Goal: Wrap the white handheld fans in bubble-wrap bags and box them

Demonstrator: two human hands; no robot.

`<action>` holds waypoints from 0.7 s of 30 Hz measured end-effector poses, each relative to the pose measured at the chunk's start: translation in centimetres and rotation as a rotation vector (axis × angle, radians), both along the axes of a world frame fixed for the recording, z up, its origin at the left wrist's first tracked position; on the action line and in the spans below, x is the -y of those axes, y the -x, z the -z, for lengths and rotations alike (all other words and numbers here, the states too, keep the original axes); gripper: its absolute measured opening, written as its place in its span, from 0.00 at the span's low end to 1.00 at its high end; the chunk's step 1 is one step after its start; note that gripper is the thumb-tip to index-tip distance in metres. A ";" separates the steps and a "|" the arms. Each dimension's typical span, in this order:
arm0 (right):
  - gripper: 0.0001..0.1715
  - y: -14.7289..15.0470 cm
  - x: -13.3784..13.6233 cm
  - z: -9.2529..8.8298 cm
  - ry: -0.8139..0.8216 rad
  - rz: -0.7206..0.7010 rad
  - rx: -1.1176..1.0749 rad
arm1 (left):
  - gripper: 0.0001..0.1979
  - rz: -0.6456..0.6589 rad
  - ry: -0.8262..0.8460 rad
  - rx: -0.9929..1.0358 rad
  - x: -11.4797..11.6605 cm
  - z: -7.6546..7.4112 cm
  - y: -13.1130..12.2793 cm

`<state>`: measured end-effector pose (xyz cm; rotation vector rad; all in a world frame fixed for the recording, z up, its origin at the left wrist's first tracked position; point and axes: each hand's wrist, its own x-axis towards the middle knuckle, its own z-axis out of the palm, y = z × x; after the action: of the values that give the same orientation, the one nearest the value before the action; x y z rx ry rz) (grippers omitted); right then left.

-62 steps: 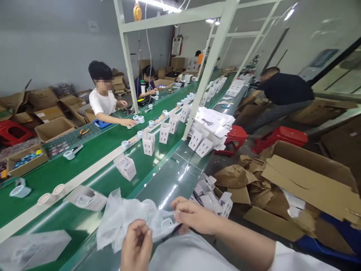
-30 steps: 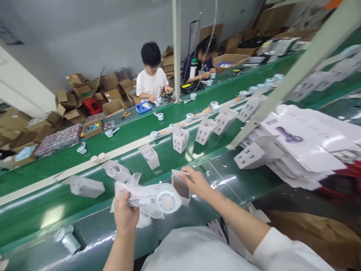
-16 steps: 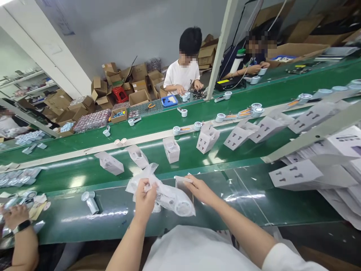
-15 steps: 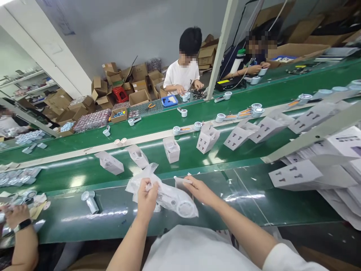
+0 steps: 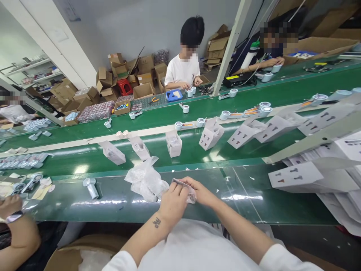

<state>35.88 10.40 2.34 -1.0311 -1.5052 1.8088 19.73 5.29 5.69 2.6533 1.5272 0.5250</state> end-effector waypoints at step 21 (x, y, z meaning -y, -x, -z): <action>0.33 10.4 -11.2 -0.3 0.049 0.312 0.381 | 0.08 -0.468 -0.140 0.435 4.4 -5.6 18.9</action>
<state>25.43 21.55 2.60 -1.6075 -1.4137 1.4936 0.86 0.86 11.26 2.0448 2.0001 1.1766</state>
